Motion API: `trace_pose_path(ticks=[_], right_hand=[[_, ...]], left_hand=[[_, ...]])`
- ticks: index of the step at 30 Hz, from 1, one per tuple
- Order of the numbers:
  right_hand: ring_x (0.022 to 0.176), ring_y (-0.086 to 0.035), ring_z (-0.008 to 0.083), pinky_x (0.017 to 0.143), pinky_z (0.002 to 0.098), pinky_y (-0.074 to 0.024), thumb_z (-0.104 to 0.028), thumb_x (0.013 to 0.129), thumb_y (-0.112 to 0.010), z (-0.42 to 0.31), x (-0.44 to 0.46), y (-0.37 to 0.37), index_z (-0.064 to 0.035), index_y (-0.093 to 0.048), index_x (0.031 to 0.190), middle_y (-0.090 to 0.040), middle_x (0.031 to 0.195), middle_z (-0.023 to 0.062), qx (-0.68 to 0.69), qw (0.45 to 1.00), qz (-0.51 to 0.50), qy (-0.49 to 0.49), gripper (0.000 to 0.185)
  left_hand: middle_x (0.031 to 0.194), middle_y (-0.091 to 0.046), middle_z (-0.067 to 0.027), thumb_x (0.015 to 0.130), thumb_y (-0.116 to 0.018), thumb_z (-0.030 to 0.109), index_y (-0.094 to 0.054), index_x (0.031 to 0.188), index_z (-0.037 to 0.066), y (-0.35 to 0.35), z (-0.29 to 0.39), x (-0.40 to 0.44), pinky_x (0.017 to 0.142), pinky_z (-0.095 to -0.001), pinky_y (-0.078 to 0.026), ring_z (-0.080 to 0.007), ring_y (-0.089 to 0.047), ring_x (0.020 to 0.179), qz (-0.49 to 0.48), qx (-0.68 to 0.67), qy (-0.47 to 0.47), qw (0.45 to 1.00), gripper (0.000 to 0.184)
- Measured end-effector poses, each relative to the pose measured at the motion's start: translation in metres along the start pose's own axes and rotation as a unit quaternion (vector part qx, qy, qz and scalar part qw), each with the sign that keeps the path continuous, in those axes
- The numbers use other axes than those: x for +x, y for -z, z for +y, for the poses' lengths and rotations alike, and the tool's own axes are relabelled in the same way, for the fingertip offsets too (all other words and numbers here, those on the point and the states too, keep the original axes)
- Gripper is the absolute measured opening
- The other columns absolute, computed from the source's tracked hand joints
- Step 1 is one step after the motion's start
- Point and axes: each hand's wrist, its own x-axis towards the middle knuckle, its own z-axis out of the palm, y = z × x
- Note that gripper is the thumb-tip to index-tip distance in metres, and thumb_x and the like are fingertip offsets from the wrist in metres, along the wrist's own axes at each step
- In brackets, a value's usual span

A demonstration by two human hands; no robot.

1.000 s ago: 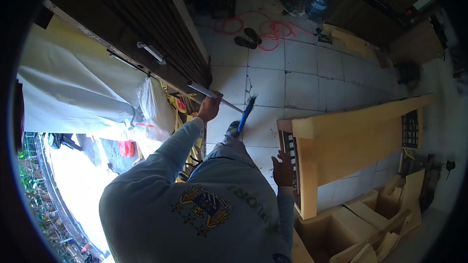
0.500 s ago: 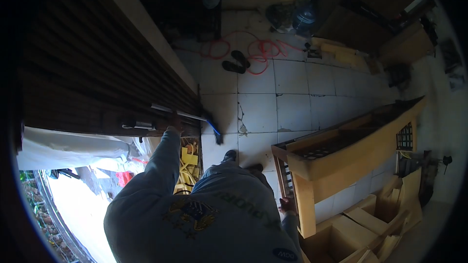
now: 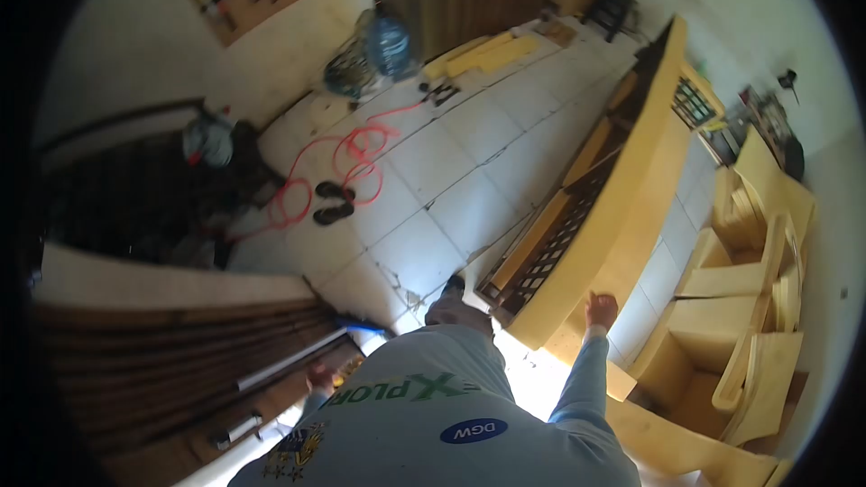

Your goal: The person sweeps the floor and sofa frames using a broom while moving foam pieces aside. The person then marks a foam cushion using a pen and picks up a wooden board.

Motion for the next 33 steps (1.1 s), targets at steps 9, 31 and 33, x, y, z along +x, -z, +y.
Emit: trace_pose_path(ticks=[9, 31, 33], right_hand=[[0.083, -0.064, 0.0343, 0.074, 0.0421, -0.0499, -0.040, 0.084, -0.067, -0.413, 0.048, -0.024, -0.0067, -0.069, 0.090, -0.067, 0.086, 0.0158, -0.207, 0.922, -0.211, 0.251, 0.034], [0.082, -0.064, 0.0269, 0.068, 0.0377, -0.0518, -0.020, 0.084, -0.060, -0.895, 0.166, -0.225, -0.0027, -0.060, 0.104, -0.064, 0.088, 0.0132, -0.364, 0.620, -0.308, 0.623, 0.027], [0.081, -0.064, 0.0264, 0.067, 0.0372, -0.0516, -0.020, 0.083, -0.060, -0.901, 0.207, -0.220, -0.0030, -0.060, 0.103, -0.064, 0.088, 0.0128, -0.380, 0.632, -0.291, 0.610, 0.026]], left_hand=[[0.089, -0.068, -0.0118, 0.068, -0.080, 0.017, -0.065, 0.097, 0.001, -0.089, 0.179, 0.037, 0.073, -0.0347, -0.054, -0.0202, -0.065, 0.077, -0.153, 0.244, -0.104, 0.952, 0.037], [0.103, -0.068, -0.0156, 0.083, -0.069, 0.039, -0.060, 0.114, -0.001, -0.529, 0.830, 0.275, 0.087, -0.0366, -0.051, -0.0263, -0.065, 0.098, -0.366, 0.355, -0.390, 0.767, 0.051], [0.103, -0.068, -0.0153, 0.082, -0.070, 0.037, -0.059, 0.114, -0.001, -0.562, 0.845, 0.274, 0.087, -0.0363, -0.051, -0.0261, -0.065, 0.098, -0.384, 0.371, -0.376, 0.757, 0.051]])
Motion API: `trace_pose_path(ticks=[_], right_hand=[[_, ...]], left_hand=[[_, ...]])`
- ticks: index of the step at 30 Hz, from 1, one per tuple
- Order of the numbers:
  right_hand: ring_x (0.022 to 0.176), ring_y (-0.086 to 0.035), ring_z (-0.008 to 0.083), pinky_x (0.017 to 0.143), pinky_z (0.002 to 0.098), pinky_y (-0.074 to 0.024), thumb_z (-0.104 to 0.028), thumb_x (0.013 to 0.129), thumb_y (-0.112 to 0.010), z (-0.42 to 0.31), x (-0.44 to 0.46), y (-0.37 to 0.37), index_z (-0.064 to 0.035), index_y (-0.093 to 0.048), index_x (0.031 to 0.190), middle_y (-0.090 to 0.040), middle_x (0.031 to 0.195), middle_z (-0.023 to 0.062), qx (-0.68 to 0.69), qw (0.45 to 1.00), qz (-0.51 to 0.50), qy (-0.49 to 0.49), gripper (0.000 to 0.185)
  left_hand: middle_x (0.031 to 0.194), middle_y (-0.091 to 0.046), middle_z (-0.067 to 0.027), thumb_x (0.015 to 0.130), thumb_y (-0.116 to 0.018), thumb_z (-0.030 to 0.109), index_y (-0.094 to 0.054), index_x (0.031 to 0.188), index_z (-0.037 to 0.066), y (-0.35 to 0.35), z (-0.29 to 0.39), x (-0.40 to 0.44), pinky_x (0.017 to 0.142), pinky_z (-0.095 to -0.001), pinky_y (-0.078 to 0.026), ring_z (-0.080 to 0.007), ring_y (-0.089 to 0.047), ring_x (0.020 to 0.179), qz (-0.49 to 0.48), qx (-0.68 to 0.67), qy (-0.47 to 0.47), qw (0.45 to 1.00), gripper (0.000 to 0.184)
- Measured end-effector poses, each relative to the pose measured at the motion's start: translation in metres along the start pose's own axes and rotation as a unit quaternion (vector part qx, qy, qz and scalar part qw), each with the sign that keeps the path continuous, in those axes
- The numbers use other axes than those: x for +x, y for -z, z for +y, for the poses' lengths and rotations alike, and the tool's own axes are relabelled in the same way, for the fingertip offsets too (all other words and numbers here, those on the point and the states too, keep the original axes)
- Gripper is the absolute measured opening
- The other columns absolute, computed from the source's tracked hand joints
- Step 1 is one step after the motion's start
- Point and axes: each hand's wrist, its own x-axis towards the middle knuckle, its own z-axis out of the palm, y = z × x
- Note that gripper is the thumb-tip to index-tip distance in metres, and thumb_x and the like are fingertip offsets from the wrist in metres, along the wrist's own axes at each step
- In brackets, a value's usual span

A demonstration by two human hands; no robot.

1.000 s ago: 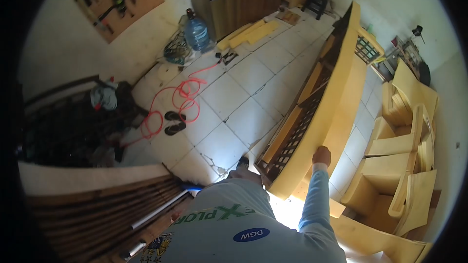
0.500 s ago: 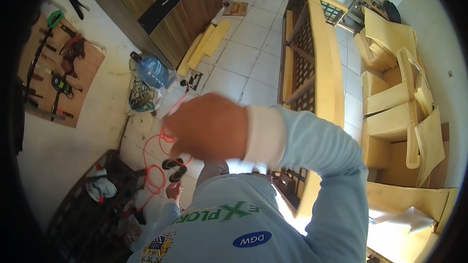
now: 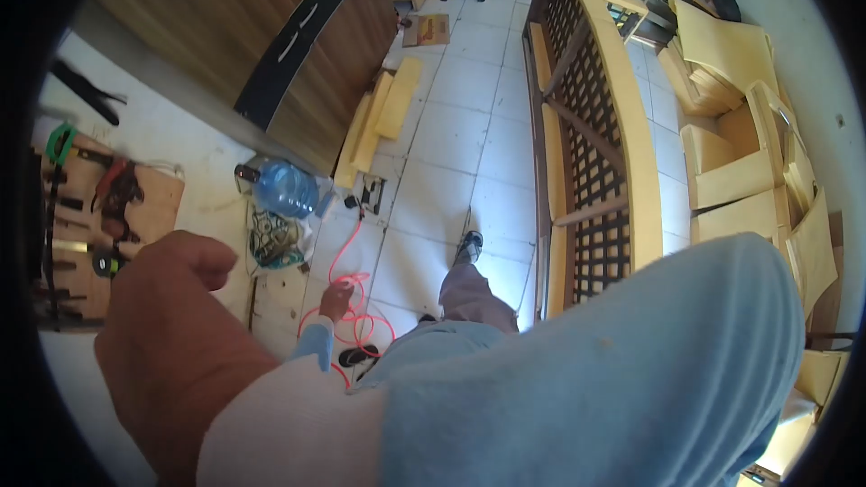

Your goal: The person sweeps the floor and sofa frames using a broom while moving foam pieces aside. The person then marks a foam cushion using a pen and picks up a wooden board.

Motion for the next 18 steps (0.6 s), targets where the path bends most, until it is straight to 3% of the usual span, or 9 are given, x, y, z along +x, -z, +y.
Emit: trace_pose_path(ticks=[7, 18], right_hand=[[0.080, -0.063, 0.0246, 0.067, 0.0356, -0.0509, -0.020, 0.080, -0.062, 0.137, 0.003, 0.043, -0.0041, -0.060, 0.098, -0.063, 0.087, 0.0114, -0.080, 0.996, 0.013, -0.028, 0.024], [0.077, -0.062, 0.0218, 0.066, 0.0330, -0.0499, -0.020, 0.076, -0.064, 0.366, -0.006, 0.064, -0.0058, -0.060, 0.092, -0.062, 0.085, 0.0092, -0.092, 0.993, 0.020, -0.073, 0.022]], left_hand=[[0.103, -0.069, -0.0146, 0.081, -0.071, 0.034, -0.058, 0.117, 0.000, 0.001, 0.017, 0.010, 0.087, -0.0353, -0.051, -0.0251, -0.065, 0.098, -0.030, 0.028, 0.108, 0.993, 0.051], [0.104, -0.069, -0.0134, 0.078, -0.074, 0.028, -0.056, 0.120, 0.001, -0.002, 0.114, 0.131, 0.087, -0.0338, -0.052, -0.0236, -0.065, 0.098, -0.093, -0.008, 0.139, 0.986, 0.053]])
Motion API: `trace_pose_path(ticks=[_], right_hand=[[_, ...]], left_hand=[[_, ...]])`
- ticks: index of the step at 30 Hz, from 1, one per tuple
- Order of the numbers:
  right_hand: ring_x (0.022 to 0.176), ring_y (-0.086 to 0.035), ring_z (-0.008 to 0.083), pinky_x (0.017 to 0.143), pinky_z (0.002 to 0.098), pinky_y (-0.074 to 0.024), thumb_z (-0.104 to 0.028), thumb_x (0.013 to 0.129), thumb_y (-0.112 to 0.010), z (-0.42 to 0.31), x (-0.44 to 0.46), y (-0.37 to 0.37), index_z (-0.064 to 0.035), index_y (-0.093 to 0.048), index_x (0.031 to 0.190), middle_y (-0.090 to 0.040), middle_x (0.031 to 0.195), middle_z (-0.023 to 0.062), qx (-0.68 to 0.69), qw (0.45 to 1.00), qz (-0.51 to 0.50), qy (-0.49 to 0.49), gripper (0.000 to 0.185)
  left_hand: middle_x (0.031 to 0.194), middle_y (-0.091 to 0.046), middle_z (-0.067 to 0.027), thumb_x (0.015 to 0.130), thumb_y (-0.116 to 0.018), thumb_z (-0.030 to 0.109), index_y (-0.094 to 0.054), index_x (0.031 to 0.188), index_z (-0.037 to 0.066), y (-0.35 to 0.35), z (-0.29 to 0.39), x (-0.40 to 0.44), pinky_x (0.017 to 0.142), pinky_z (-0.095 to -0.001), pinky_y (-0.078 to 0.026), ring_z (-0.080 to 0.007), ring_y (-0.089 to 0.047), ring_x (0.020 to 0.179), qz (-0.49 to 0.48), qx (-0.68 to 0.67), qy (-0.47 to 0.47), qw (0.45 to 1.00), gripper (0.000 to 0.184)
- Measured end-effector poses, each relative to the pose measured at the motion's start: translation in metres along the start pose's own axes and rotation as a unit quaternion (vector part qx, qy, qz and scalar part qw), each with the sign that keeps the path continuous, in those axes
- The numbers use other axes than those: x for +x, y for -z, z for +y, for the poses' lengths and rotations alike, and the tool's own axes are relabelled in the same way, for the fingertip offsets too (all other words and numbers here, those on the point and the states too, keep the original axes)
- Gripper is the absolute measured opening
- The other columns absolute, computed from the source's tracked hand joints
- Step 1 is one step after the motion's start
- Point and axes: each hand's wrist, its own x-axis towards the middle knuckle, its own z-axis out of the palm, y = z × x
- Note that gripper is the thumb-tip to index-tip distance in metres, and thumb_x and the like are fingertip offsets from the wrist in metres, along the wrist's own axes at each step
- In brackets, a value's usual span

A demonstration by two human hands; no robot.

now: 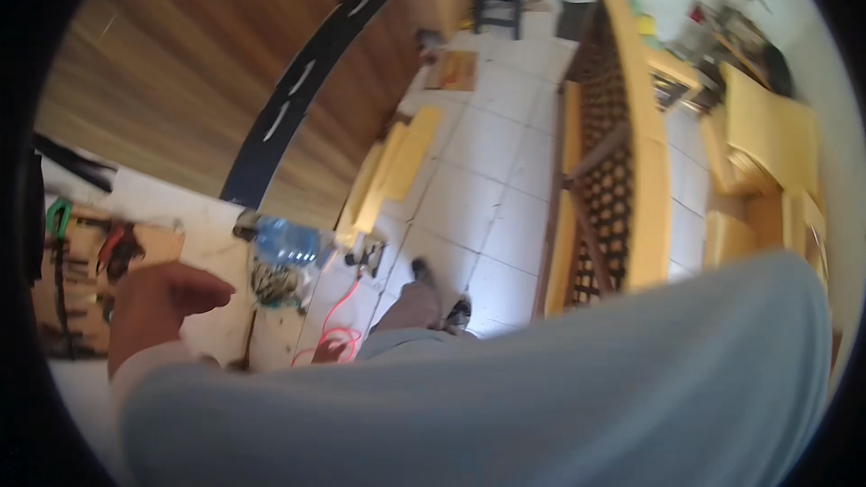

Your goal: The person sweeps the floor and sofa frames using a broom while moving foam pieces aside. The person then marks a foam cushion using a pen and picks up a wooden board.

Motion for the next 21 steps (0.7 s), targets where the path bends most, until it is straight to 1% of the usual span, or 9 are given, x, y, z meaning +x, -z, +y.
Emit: trace_pose_path(ticks=[5, 8, 10, 12, 13, 14, 17, 19, 21], right_hand=[[0.075, -0.062, 0.0206, 0.065, 0.0318, -0.0494, -0.020, 0.074, -0.065, 0.093, 0.024, -0.021, -0.0066, -0.060, 0.089, -0.062, 0.085, 0.0082, 0.006, 0.997, -0.007, -0.078, 0.020], [0.072, -0.064, 0.0268, 0.062, 0.0363, -0.0506, -0.010, 0.066, -0.075, 0.192, 0.006, -0.073, -0.0052, -0.059, 0.081, -0.060, 0.074, 0.0098, 0.218, 0.958, -0.002, -0.187, 0.022], [0.072, -0.066, 0.0329, 0.064, 0.0374, -0.0511, -0.013, 0.079, -0.071, 0.259, -0.018, -0.139, -0.0012, -0.055, 0.077, -0.064, 0.073, 0.0145, 0.386, 0.866, 0.000, -0.317, 0.020], [0.066, -0.065, 0.0183, 0.060, 0.0299, -0.0482, -0.010, 0.080, -0.071, 0.300, -0.062, -0.249, -0.0009, -0.062, 0.077, -0.065, 0.069, 0.0095, 0.513, 0.730, 0.062, -0.447, 0.014], [0.062, -0.061, 0.0102, 0.055, 0.0242, -0.0465, -0.006, 0.080, -0.072, 0.309, -0.091, -0.310, 0.0004, -0.064, 0.083, -0.065, 0.068, 0.0071, 0.480, 0.737, 0.081, -0.469, 0.011], [0.062, -0.061, 0.0111, 0.054, 0.0230, -0.0457, -0.007, 0.084, -0.068, 0.304, -0.113, -0.371, 0.0008, -0.063, 0.080, -0.066, 0.070, 0.0071, 0.555, 0.624, 0.134, -0.533, 0.010], [0.058, -0.059, 0.0102, 0.046, 0.0222, -0.0435, -0.016, 0.092, -0.058, 0.262, -0.158, -0.510, -0.0036, -0.062, 0.081, -0.063, 0.069, 0.0041, 0.649, 0.312, 0.143, -0.679, 0.017], [0.061, -0.057, 0.0111, 0.046, 0.0246, -0.0408, -0.019, 0.093, -0.056, 0.237, -0.173, -0.585, -0.0068, -0.060, 0.085, -0.059, 0.070, 0.0036, 0.666, 0.236, 0.067, -0.704, 0.015], [0.071, -0.055, 0.0134, 0.055, 0.0259, -0.0390, -0.021, 0.093, -0.055, 0.228, -0.175, -0.621, -0.0053, -0.057, 0.093, -0.058, 0.079, 0.0053, 0.650, 0.235, -0.007, -0.723, 0.016]], left_hand=[[0.104, -0.069, -0.0128, 0.077, -0.076, 0.025, -0.055, 0.122, 0.002, 0.019, 0.061, 0.058, 0.087, -0.0332, -0.052, -0.0229, -0.066, 0.098, -0.002, -0.063, 0.004, 0.998, 0.054], [0.102, -0.070, -0.0107, 0.074, -0.077, 0.014, -0.054, 0.123, 0.003, 0.030, 0.116, 0.123, 0.083, -0.0320, -0.053, -0.0200, -0.066, 0.094, -0.012, -0.107, -0.008, 0.994, 0.056], [0.097, -0.071, -0.0113, 0.073, -0.077, 0.008, -0.055, 0.120, 0.003, 0.050, 0.220, 0.130, 0.082, -0.0315, -0.054, -0.0201, -0.067, 0.091, 0.043, -0.057, 0.031, 0.997, 0.052], [0.096, -0.071, -0.0119, 0.070, -0.081, 0.013, -0.056, 0.120, 0.003, 0.046, 0.199, 0.223, 0.081, -0.0325, -0.054, -0.0209, -0.067, 0.090, 0.002, -0.047, 0.022, 0.999, 0.057], [0.095, -0.071, -0.0110, 0.069, -0.082, 0.017, -0.058, 0.118, 0.002, 0.061, 0.238, 0.234, 0.082, -0.0320, -0.053, -0.0188, -0.067, 0.089, 0.021, -0.020, 0.001, 1.000, 0.057], [0.094, -0.072, -0.0101, 0.067, -0.083, 0.022, -0.059, 0.116, 0.001, 0.080, 0.287, 0.245, 0.082, -0.0314, -0.053, -0.0166, -0.067, 0.089, 0.041, 0.006, -0.020, 0.999, 0.058], [0.097, -0.072, -0.0107, 0.067, -0.082, 0.026, -0.064, 0.110, -0.001, 0.109, 0.381, 0.304, 0.084, -0.0314, -0.052, -0.0174, -0.068, 0.090, -0.004, -0.064, -0.039, 0.997, 0.053], [0.099, -0.071, -0.0116, 0.068, -0.080, 0.028, -0.068, 0.105, 0.001, 0.138, 0.470, 0.329, 0.085, -0.0324, -0.052, -0.0201, -0.067, 0.092, 0.029, -0.001, -0.101, 0.994, 0.048], [0.102, -0.071, -0.0113, 0.071, -0.076, 0.031, -0.071, 0.101, 0.005, 0.151, 0.535, 0.365, 0.087, -0.0330, -0.051, -0.0224, -0.067, 0.096, 0.078, 0.074, -0.180, 0.978, 0.041]])
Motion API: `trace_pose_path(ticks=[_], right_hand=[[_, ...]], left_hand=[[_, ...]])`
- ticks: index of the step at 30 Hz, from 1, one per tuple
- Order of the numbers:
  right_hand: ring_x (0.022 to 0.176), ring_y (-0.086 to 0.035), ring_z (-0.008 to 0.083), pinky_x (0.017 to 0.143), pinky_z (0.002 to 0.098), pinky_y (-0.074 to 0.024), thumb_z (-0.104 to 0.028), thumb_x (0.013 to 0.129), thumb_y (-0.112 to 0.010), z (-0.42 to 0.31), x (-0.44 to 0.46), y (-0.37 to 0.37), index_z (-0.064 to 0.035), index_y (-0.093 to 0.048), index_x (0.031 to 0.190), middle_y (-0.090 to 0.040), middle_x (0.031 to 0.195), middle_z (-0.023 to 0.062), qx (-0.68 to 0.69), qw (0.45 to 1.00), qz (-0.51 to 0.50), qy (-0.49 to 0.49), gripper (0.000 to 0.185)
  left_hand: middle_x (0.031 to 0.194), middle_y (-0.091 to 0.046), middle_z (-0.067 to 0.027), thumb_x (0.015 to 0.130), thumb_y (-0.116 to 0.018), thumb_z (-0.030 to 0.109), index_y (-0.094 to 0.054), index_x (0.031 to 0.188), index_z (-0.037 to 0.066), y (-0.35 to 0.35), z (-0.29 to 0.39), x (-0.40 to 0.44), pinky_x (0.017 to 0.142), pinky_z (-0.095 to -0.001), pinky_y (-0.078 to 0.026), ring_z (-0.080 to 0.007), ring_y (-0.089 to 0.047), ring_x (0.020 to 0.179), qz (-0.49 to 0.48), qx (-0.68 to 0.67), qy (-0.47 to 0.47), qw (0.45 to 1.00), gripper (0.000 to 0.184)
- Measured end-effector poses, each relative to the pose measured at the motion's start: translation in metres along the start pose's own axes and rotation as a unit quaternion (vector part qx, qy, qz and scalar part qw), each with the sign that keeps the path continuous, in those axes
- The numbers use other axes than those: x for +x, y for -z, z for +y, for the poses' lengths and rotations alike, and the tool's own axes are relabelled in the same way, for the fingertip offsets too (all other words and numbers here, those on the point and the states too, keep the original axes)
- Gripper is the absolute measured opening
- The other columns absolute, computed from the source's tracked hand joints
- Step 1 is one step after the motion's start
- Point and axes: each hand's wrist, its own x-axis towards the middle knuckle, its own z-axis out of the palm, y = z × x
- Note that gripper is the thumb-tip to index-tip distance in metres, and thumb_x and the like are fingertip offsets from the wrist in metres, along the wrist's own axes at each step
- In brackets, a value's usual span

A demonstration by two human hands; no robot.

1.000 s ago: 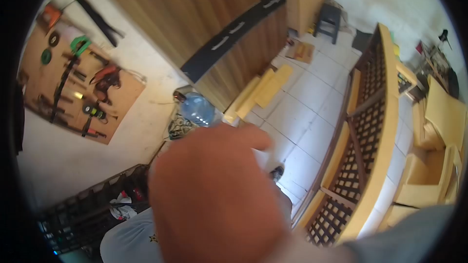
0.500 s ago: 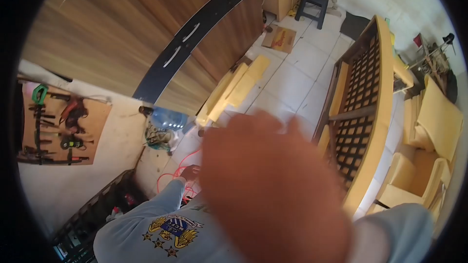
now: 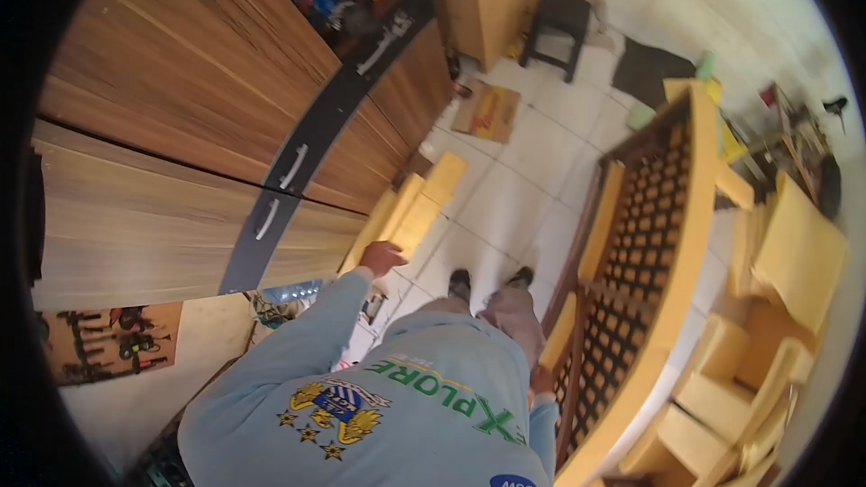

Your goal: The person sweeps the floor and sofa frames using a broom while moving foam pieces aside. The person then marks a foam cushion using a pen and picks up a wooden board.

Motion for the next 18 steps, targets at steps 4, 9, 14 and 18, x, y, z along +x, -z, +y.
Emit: trace_pose_path(ticks=[4, 9, 14, 18], right_hand=[[0.089, -0.051, 0.0181, 0.072, 0.0286, -0.0354, -0.026, 0.093, -0.053, -0.043, 0.049, 0.003, -0.0024, -0.050, 0.108, -0.055, 0.098, 0.0088, -0.173, 0.983, 0.055, 0.042, 0.028], [0.113, -0.046, 0.0239, 0.094, 0.0320, -0.0310, -0.033, 0.094, -0.051, -0.177, 0.113, 0.030, 0.0012, -0.042, 0.126, -0.051, 0.121, 0.0132, -0.258, 0.929, 0.197, 0.180, 0.047], [0.130, -0.044, 0.0307, 0.110, 0.0361, -0.0293, -0.042, 0.094, -0.048, -0.326, 0.180, 0.041, 0.0014, -0.035, 0.142, -0.050, 0.138, 0.0179, -0.199, 0.944, -0.051, 0.257, 0.066], [0.119, -0.053, 0.0370, 0.102, 0.0401, -0.0399, -0.051, 0.092, -0.042, -0.390, 0.257, 0.021, -0.0149, -0.045, 0.138, -0.055, 0.129, 0.0221, -0.491, 0.765, -0.288, 0.302, 0.059]], left_hand=[[0.092, -0.071, -0.0113, 0.081, -0.069, 0.027, -0.069, 0.102, 0.004, 0.026, 0.098, 0.093, 0.075, -0.0292, -0.053, -0.0167, -0.068, 0.081, 0.059, -0.036, -0.004, 0.998, 0.031], [0.087, -0.071, -0.0112, 0.081, -0.071, 0.036, -0.064, 0.109, 0.005, 0.023, 0.167, 0.151, 0.074, -0.0306, -0.052, -0.0168, -0.066, 0.081, 0.051, -0.069, 0.066, 0.994, 0.042], [0.102, -0.070, -0.0122, 0.083, -0.067, 0.045, -0.063, 0.116, 0.010, -0.007, 0.218, 0.154, 0.087, -0.0354, -0.050, -0.0231, -0.065, 0.098, -0.063, 0.009, 0.175, 0.983, 0.048], [0.126, -0.060, -0.0150, 0.082, -0.062, 0.057, -0.057, 0.126, 0.009, -0.003, 0.178, 0.171, 0.100, -0.0389, -0.043, -0.0320, -0.056, 0.117, -0.125, 0.112, 0.114, 0.979, 0.066]])
